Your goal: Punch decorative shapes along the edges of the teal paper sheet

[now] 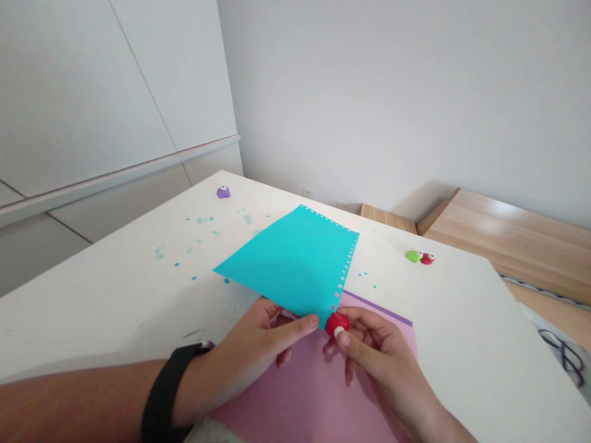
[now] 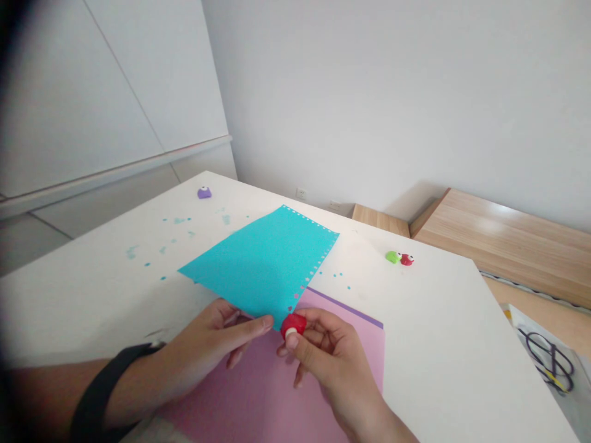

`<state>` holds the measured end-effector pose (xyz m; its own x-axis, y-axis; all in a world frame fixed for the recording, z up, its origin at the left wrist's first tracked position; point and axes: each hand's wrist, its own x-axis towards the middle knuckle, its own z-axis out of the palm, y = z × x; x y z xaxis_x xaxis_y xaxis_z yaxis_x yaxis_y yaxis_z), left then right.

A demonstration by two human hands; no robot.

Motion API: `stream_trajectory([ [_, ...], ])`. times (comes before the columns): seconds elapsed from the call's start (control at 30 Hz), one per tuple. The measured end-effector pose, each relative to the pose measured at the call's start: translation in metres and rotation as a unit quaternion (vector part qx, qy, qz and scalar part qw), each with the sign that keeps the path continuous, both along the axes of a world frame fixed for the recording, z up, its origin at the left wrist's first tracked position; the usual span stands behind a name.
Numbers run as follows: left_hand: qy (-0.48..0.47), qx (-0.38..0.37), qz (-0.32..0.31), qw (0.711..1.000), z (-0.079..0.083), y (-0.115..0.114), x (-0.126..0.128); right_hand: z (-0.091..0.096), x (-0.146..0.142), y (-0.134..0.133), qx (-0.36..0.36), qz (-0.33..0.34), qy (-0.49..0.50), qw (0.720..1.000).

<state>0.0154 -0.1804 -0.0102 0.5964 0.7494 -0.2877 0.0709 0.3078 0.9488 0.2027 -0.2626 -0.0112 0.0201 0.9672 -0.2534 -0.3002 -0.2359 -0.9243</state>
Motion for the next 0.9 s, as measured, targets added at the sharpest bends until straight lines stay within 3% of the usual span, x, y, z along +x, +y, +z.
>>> stream_trajectory([
  [0.2, -0.003, 0.001, -0.037, 0.999, -0.0021, 0.0, 0.0015, -0.0043, 0.0007, -0.0011, -0.007, 0.021, 0.008, 1.0],
  [0.9, -0.013, 0.001, -0.036, 0.999, 0.0025, -0.0005, 0.0013, -0.0054, -0.0032, -0.0041, 0.008, 0.024, 0.035, 0.999],
])
